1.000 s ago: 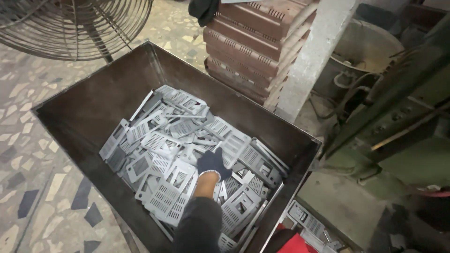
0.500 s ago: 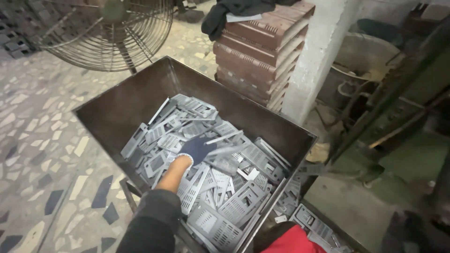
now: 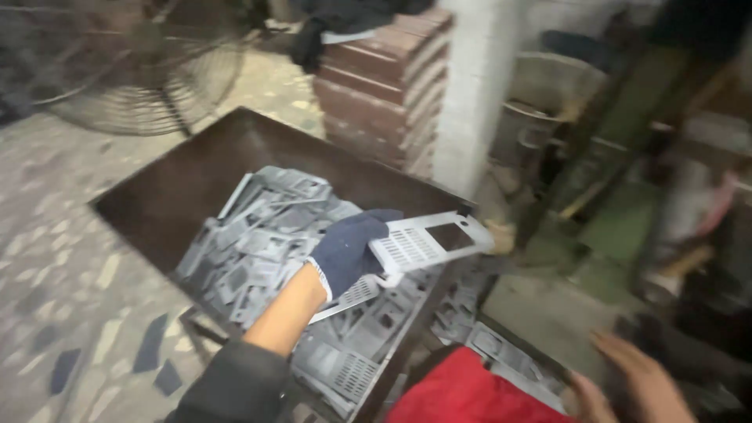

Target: Manually placing metal panels into a press machine to stamp or bend them.

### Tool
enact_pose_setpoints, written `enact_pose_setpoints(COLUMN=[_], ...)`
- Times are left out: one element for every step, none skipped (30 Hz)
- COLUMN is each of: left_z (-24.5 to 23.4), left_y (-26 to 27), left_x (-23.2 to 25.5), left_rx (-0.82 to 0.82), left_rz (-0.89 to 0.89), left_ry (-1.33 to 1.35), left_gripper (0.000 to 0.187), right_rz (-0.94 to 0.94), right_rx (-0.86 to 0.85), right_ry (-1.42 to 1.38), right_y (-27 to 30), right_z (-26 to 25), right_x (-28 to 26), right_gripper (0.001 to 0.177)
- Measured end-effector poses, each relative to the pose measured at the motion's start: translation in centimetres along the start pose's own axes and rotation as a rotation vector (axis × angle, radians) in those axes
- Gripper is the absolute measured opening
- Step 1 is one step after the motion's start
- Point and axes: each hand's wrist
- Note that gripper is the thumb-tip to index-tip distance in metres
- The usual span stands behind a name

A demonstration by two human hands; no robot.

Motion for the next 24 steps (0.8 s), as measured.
enact_pose_setpoints(left_z=[1.8, 3.6, 5.3, 5.9, 6.4, 6.7, 8.1, 9.5, 10.6, 12.1, 13.4, 14.8, 14.8, 14.9, 15.0, 15.3, 15.7, 16.2, 15.9, 15.7, 15.6, 15.6, 15.5, 15.4], left_y=[0.5, 1.1, 1.7, 1.6, 1.6, 1.6, 1.5, 1.5, 1.6, 1.6, 1.8, 1.9, 2.2, 2.5, 2.9, 3.1, 3.3, 3.4, 3.1, 2.8, 2.3, 2.8, 2.9, 3.0], left_x=[0.2, 0.4, 0.5, -0.2, -0.8, -1.3, -0.7, 0.0, 0.9, 1.4, 1.9, 2.3, 0.6, -1.0, -2.7, -4.0, -5.3, -6.6, -8.1, -9.5, -11.1, -11.3, -11.4, -11.5], left_rx=[-0.031, -0.091, -0.150, -0.181, -0.302, -0.424, -0.448, -0.433, -0.413, -0.430, -0.294, -0.158, -0.179, -0.353, -0.529, -0.554, -0.512, -0.467, -0.506, -0.416, -0.324, -0.363, -0.301, -0.235], left_rz=[-0.019, -0.046, -0.074, -0.094, -0.048, 0.000, -0.013, -0.106, -0.198, -0.208, -0.261, -0.312, -0.322, -0.276, -0.231, -0.244, -0.303, -0.365, -0.392, -0.353, -0.314, -0.341, -0.322, -0.307], left_ry=[0.005, -0.006, -0.015, -0.007, -0.073, -0.136, -0.131, -0.167, -0.209, -0.210, -0.239, -0.269, -0.271, -0.293, -0.310, -0.309, -0.178, -0.049, -0.045, 0.021, 0.088, 0.094, 0.197, 0.299], left_gripper=[0.043, 0.044, 0.045, 0.045, 0.047, 0.050, 0.050, 0.059, 0.073, 0.073, 0.075, 0.078, 0.078, 0.062, 0.048, 0.048, 0.042, 0.037, 0.037, 0.034, 0.031, 0.031, 0.031, 0.031], right_rz=[0.011, 0.021, 0.033, 0.059, -0.027, -0.113, -0.094, 0.116, 0.322, 0.338, 0.638, 0.919, 0.930, 1.097, 1.266, 1.277, 1.261, 1.242, 1.259, 1.238, 1.215, 1.228, 1.231, 1.236], right_rx=[0.015, 0.029, 0.040, 0.050, 0.089, 0.125, 0.133, 0.011, -0.110, -0.100, -0.129, -0.143, -0.121, -0.112, -0.096, -0.067, -0.068, -0.068, -0.016, 0.050, 0.115, 0.165, 0.209, 0.251], right_ry=[0.042, 0.085, 0.129, 0.155, 0.178, 0.202, 0.221, 0.149, 0.066, 0.074, -0.395, -0.877, -0.872, -0.990, -1.112, -1.110, -1.183, -1.255, -1.246, -1.229, -1.206, -1.190, -1.075, -0.958], right_y=[-4.6, -8.5, -11.8, -12.0, -12.4, -12.8, -11.9, -11.0, -10.2, -10.3, -10.4, -10.5, -10.6, -10.7, -10.6, -10.0, -9.4, -8.7, -7.9, -7.0, -6.3, -5.1, -4.0, -2.9], right_z=[-1.0, -1.8, -2.3, -2.3, -2.2, -2.0, -1.2, -0.5, 0.5, 0.2, 0.0, -0.2, -0.8, -1.4, -2.1, -2.1, -2.2, -2.4, -2.8, -3.4, -4.1, -4.8, -5.4, -6.0], right_x=[-2.5, -6.1, -10.5, -11.0, -11.5, -12.0, -10.5, -9.1, -7.8, -7.7, -7.7, -7.6, -7.8, -7.9, -8.0, -7.4, -6.7, -5.9, -5.4, -4.9, -4.3, -2.9, -1.4, 0.0], right_gripper=[0.065, 0.066, 0.066, 0.066, 0.064, 0.061, 0.061, 0.047, 0.035, 0.035, 0.034, 0.035, 0.035, 0.035, 0.035, 0.035, 0.035, 0.035, 0.035, 0.035, 0.036, 0.036, 0.033, 0.030])
Point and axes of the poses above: each hand's wrist, its own y-axis away from the middle knuckle, its own z-axis out of the palm, x = y × z, and after that the axes turned 13 degrees about z, right-handed
